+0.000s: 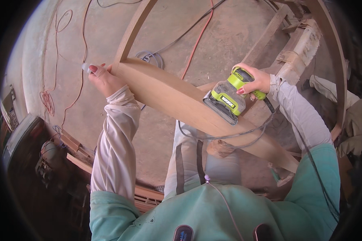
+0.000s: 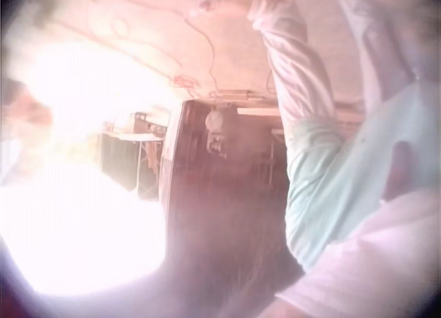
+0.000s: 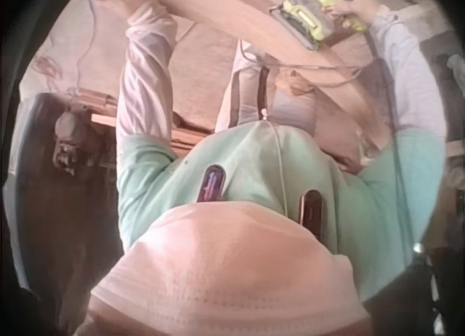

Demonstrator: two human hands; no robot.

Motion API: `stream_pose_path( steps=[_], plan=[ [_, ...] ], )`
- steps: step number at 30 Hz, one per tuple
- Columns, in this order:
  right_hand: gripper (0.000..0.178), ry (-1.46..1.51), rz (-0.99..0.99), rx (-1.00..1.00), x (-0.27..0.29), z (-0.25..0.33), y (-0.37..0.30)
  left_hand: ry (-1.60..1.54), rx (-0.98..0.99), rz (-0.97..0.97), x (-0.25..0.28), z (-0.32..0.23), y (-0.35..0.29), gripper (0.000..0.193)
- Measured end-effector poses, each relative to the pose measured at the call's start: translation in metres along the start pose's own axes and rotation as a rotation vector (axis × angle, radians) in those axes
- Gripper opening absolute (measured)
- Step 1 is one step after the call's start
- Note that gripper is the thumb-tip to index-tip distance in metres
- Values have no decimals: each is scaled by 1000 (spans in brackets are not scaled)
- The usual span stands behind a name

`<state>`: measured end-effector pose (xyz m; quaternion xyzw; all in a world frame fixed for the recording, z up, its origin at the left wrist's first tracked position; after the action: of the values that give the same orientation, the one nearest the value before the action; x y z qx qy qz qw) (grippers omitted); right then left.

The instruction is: The person uses a corded electric sander to smooth the surfaces of wooden planks in a workshop. They move the sander along the length of the wood, repositioning the planks as needed to access different areas.

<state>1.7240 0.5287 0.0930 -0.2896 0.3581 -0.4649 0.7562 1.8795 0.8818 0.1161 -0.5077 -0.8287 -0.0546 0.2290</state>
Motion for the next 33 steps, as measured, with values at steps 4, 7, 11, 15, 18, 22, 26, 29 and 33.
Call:
stream_pose_path(
  steps=[4,7,11,15,18,22,26,29,33],
  plan=[
    [65,56,13,98,-5,23,28,21,-15,11,0,1,1,56],
    [66,45,19,277,-17,64,83,30,-30,-1,1,9,11,57],
    [67,-16,-5,323,-21,87,106,21,-36,32,-6,2,6,72],
    [70,-18,-40,171,-8,39,59,24,-26,25,-3,1,5,55],
    [71,70,-83,40,0,-3,10,57,2,15,-3,-3,-2,70],
    [65,46,-50,19,5,-11,3,86,-47,2,-1,6,7,68],
    [64,20,-9,234,-15,51,60,26,-8,19,-7,-5,-4,65],
    [66,12,-52,287,-24,80,78,19,-7,36,-10,-6,-1,64],
    [63,-23,-48,222,-21,55,39,53,-16,6,-5,0,8,65]
  ],
)
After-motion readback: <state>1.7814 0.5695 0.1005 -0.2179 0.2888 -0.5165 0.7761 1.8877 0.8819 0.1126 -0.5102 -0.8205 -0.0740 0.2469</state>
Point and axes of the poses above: each hand's wrist, its own y-axis towards the middle knuckle, its own x-axis out of the back of the hand, z = x × y, the point moved 4 cm from there along y, towards the middle knuckle, and after that the axes turned 3 degrees about x, right-handed, at the moved point
